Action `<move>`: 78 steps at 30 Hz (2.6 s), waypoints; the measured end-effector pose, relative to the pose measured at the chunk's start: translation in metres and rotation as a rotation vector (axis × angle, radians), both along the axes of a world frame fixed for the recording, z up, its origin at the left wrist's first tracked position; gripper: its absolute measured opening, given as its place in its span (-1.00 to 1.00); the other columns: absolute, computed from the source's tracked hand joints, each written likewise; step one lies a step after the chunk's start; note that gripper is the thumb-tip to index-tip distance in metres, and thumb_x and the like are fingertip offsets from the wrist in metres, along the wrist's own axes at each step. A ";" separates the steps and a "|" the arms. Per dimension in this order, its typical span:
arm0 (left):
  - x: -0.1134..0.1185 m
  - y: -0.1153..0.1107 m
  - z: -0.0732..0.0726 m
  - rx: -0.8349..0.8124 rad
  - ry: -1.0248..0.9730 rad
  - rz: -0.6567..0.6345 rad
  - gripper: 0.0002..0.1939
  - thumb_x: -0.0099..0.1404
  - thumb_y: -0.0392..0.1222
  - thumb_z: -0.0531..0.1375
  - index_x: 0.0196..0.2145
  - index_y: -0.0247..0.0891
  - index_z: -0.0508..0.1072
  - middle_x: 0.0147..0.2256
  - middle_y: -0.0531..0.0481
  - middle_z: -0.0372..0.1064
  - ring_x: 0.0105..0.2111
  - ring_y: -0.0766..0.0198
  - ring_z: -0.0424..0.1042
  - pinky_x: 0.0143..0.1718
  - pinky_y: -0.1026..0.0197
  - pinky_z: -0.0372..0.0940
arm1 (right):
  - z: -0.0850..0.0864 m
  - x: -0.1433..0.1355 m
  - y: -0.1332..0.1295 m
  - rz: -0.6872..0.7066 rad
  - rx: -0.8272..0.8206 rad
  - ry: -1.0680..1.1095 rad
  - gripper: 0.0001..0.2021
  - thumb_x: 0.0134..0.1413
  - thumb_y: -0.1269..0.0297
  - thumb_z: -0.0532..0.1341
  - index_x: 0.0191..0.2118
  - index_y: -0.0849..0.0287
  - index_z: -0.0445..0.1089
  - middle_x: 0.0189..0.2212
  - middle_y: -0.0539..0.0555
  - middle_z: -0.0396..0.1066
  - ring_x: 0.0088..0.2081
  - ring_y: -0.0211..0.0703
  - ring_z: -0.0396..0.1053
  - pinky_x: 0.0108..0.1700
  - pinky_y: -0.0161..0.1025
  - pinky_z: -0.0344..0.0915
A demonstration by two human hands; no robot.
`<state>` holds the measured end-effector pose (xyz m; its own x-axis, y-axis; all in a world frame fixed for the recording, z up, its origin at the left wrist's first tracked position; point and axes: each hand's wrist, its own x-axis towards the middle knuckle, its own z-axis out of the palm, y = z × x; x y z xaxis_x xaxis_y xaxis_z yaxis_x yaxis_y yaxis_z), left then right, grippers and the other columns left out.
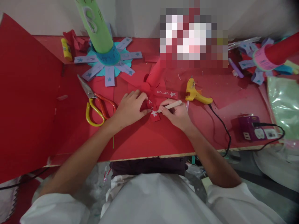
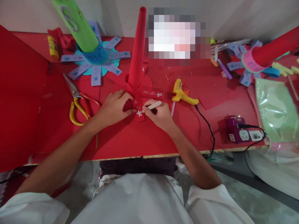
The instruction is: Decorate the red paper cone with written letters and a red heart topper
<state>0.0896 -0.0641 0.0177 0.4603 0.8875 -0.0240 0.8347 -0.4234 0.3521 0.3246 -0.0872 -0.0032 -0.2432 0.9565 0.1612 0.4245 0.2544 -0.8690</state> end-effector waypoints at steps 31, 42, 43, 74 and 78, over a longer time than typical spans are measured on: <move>-0.013 0.011 -0.025 0.096 -0.450 0.154 -0.25 0.47 -0.22 0.20 0.52 -0.16 0.07 0.43 -0.26 0.29 0.39 -0.08 0.36 0.38 -0.18 0.32 | -0.003 -0.030 0.038 -0.181 0.213 0.129 -0.70 0.30 0.33 0.23 0.10 -0.04 0.32 -0.01 0.10 0.57 0.03 0.00 0.61 -0.07 -0.04 0.63; -0.014 0.010 -0.023 0.265 -0.407 0.236 -0.60 0.44 -0.13 0.27 0.19 -0.19 0.35 0.10 -0.18 0.57 0.13 -0.03 0.55 0.12 -0.01 0.44 | 0.023 -0.035 0.020 -0.072 0.224 0.028 -0.71 0.31 0.26 0.32 0.10 -0.01 0.40 0.04 0.12 0.60 -0.01 0.05 0.63 0.08 0.04 0.58; -0.014 0.010 -0.022 0.293 -0.407 0.231 -0.58 0.44 -0.13 0.27 0.19 -0.18 0.35 0.10 -0.18 0.56 0.13 -0.02 0.55 0.12 -0.01 0.44 | 0.025 -0.035 0.019 -0.058 0.212 0.025 -0.70 0.32 0.27 0.32 0.12 -0.01 0.39 0.04 0.11 0.61 0.01 0.05 0.62 0.09 0.04 0.58; -0.008 0.013 -0.022 0.164 -0.169 0.121 -0.81 0.47 -0.12 0.34 -0.10 -0.26 0.47 -0.15 -0.21 0.58 0.00 -0.11 0.50 0.03 -0.07 0.41 | 0.001 -0.013 -0.009 -0.104 0.513 0.116 -0.79 0.43 0.14 0.28 0.03 -0.07 0.65 -0.14 0.06 0.73 -0.27 -0.06 0.69 -0.18 -0.09 0.65; -0.012 0.013 -0.024 0.145 -0.202 0.109 -0.77 0.43 -0.22 0.37 -0.02 -0.26 0.47 -0.05 -0.22 0.58 0.03 -0.09 0.49 0.06 -0.08 0.42 | 0.002 -0.020 -0.001 0.003 0.355 0.131 -0.79 0.45 0.15 0.24 -0.13 0.00 0.65 -0.24 0.07 0.71 -0.20 -0.05 0.67 -0.11 -0.06 0.61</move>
